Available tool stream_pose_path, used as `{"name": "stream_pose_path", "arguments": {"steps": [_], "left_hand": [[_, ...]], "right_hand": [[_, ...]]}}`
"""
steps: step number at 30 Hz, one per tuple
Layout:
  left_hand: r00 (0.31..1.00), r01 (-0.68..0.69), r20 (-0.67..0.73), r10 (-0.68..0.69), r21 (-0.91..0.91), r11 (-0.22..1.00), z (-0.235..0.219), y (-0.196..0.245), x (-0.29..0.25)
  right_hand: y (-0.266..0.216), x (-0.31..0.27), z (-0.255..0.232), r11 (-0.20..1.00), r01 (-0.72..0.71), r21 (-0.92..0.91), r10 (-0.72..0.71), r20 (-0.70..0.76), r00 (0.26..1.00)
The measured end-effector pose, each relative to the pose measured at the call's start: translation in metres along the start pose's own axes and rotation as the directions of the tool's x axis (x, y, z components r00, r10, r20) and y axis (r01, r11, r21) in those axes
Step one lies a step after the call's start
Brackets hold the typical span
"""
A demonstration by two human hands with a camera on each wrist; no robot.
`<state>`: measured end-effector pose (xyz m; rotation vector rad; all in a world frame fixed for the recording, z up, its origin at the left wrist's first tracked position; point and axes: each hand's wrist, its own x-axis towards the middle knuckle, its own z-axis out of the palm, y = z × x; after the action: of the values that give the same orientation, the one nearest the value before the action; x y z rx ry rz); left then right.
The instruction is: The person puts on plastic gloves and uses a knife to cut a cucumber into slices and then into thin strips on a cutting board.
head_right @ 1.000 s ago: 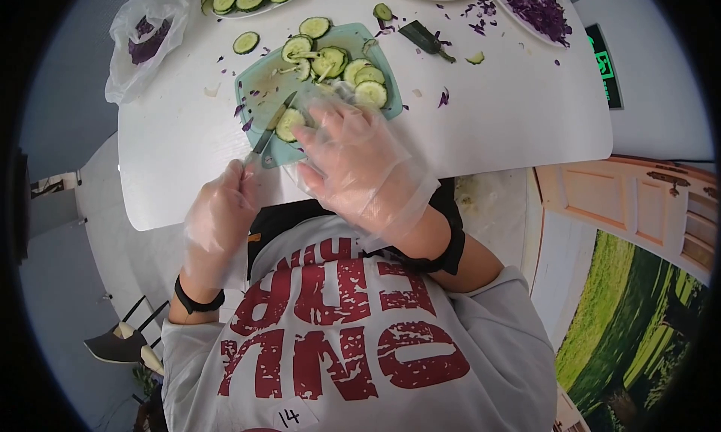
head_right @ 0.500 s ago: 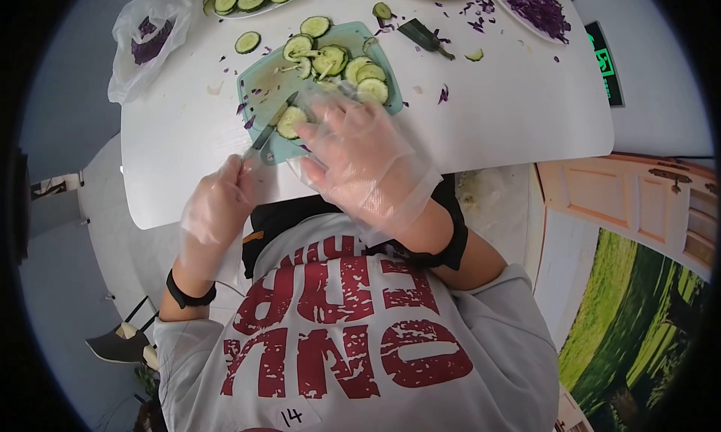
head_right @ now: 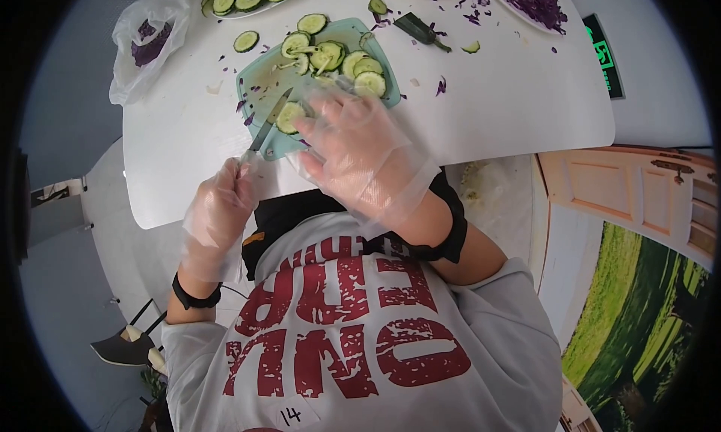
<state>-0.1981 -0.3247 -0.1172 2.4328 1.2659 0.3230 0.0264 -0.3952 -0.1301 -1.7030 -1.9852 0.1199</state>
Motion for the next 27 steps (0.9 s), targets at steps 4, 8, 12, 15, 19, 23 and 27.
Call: {"name": "stream_pose_path", "arguments": {"steps": [4, 8, 12, 15, 19, 23, 27], "left_hand": [[0.999, -0.035, -0.014, 0.036, 0.007, 0.999, 0.0012, -0.0018, 0.0000], [0.999, -0.039, 0.004, 0.038, 0.011, 0.999, 0.0027, -0.0028, 0.0004], [0.997, -0.075, -0.015, 0.077, 0.091, 0.993, 0.0012, 0.0021, 0.0035], [0.996, -0.089, -0.020, 0.091, 0.108, 0.990, 0.0007, 0.0005, 0.0033], [0.995, -0.094, -0.023, 0.097, 0.112, 0.989, -0.0001, -0.0003, 0.0017], [0.996, -0.084, -0.016, 0.086, 0.118, 0.989, -0.0005, 0.0013, 0.0018], [0.998, -0.055, 0.015, 0.053, 0.102, 0.993, -0.0017, 0.0066, 0.0034]], "right_hand": [[-0.0007, -0.0005, 0.0001, 1.000, -0.009, -0.008, 0.009, 0.009, 1.000], [0.0006, -0.0015, 0.0027, 1.000, -0.017, -0.002, 0.017, -0.007, 1.000], [-0.0008, -0.0013, 0.0017, 1.000, -0.029, 0.011, 0.029, -0.017, 0.999], [0.0004, -0.0010, 0.0012, 1.000, -0.022, -0.003, 0.022, 0.006, 1.000], [0.0017, 0.0003, 0.0005, 1.000, -0.006, 0.004, 0.006, 0.003, 1.000], [0.0010, 0.0012, -0.0002, 1.000, -0.019, 0.006, 0.018, 0.036, 0.999], [0.0005, 0.0004, 0.0019, 1.000, -0.020, 0.002, 0.020, 0.047, 0.999]]}}
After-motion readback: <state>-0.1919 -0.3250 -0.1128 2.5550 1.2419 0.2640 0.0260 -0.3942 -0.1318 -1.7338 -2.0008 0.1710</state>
